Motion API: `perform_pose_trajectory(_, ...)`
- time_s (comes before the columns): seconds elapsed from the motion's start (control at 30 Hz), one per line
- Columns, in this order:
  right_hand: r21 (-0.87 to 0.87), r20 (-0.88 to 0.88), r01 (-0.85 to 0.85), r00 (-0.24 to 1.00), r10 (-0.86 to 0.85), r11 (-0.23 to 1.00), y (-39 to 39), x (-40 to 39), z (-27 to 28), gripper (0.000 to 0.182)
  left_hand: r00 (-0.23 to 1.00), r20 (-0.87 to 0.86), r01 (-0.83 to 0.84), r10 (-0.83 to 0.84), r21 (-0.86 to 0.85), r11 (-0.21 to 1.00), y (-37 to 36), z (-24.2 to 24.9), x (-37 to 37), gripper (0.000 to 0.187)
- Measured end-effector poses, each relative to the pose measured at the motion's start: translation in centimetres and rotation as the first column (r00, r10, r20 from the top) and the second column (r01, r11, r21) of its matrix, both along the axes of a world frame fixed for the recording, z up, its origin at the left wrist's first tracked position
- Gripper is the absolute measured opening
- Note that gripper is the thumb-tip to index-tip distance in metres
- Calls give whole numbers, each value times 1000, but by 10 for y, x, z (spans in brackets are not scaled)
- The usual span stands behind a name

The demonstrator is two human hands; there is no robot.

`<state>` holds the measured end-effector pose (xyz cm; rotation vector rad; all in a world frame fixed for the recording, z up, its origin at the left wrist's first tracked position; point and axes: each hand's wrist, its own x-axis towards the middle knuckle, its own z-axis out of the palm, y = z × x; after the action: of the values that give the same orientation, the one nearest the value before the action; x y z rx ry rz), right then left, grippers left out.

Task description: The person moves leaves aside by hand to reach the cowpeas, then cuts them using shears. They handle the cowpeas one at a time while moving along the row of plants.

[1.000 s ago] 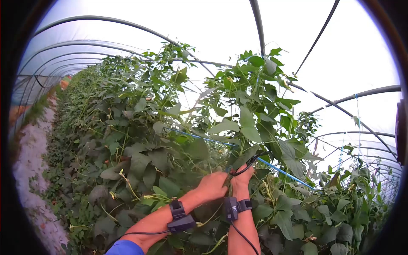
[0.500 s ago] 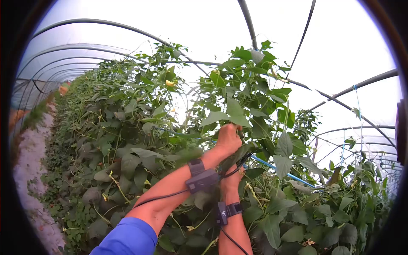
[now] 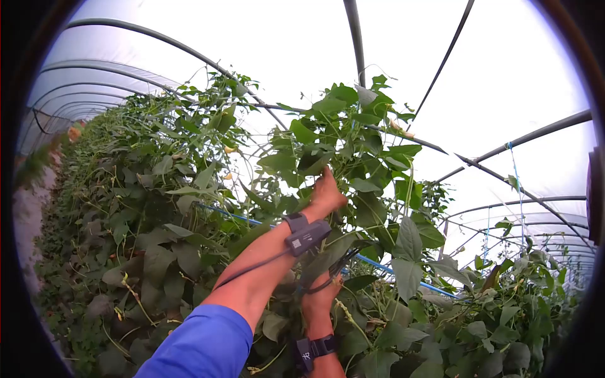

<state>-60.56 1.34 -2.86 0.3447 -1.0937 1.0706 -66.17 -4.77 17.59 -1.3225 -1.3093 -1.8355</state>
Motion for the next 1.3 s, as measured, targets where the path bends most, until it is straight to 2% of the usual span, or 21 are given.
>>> perform_pose_trajectory(0.03,5,-3,3,1000,-3,1000,-5,3,0,24,1000,-3,3,-3,5,1000,0,3,-1,109)
perform_pose_trajectory(0.07,105,57,302,949,-309,948,-7,6,-2,19,996,13,84,-84,-29,996,1,6,-3,109)
perform_pose_trajectory(0.13,291,50,718,649,-759,633,13,0,-1,14,981,9,193,-193,27,981,6,10,-3,113)
perform_pose_trajectory(0.27,200,47,577,802,-595,792,6,5,-5,24,1000,-14,-26,27,22,999,31,28,-8,117)
perform_pose_trajectory(0.33,440,-44,829,405,-913,346,7,14,-6,24,999,-37,-35,34,-22,999,16,24,-2,117)
perform_pose_trajectory(0.47,370,25,804,492,-871,465,-1,19,-5,29,989,11,-148,149,-54,988,17,26,1,104)
perform_pose_trajectory(0.53,464,-50,852,299,-953,243,-4,24,-6,39,992,60,-108,112,-61,992,14,22,2,89)
perform_pose_trajectory(0.57,466,-50,852,296,-954,240,-7,25,-5,39,992,62,-105,108,-61,993,13,21,-1,89)
perform_pose_trajectory(0.6,435,-58,851,354,-933,296,-13,24,-3,26,997,26,-67,69,-60,996,18,22,-5,83)
perform_pose_trajectory(0.77,390,-152,828,489,-859,402,-23,28,-7,23,995,-23,98,-96,110,989,45,30,-23,67)
perform_pose_trajectory(0.83,606,-149,789,236,-960,99,-48,43,-11,49,994,-74,102,-86,260,960,53,30,-31,53)
perform_pose_trajectory(0.87,606,-148,789,232,-961,97,-40,41,-13,49,995,3,95,-97,182,979,57,33,-33,50)
perform_pose_trajectory(0.97,627,81,697,386,-919,348,21,25,-26,50,993,109,43,-52,82,996,57,35,-33,46)
perform_pose_trajectory(1.03,582,220,677,403,-889,451,52,12,-28,35,941,118,264,-318,333,905,45,24,-29,46)
perform_pose_trajectory(1.07,582,222,677,401,-889,450,54,12,-32,35,946,86,264,-313,355,897,42,24,-29,45)
perform_pose_trajectory(1.1,363,337,321,830,-444,875,37,16,-33,33,945,88,265,-314,353,897,45,25,-32,45)
perform_pose_trajectory(1.13,119,286,-214,942,173,970,27,18,-34,31,953,107,240,-285,311,920,48,27,-34,44)
perform_pose_trajectory(1.17,119,286,-212,943,171,970,44,11,-39,31,959,125,215,-255,270,939,51,29,-35,43)
perform_pose_trajectory(1.23,364,185,285,911,-369,887,71,-5,-45,47,964,147,174,-222,283,943,50,27,-30,40)
perform_pose_trajectory(1.27,365,182,286,911,-370,886,68,4,-43,47,968,169,130,-186,294,947,49,26,-27,36)
perform_pose_trajectory(1.3,560,176,537,667,-724,630,20,28,-30,44,968,166,132,-187,296,946,58,30,-32,36)
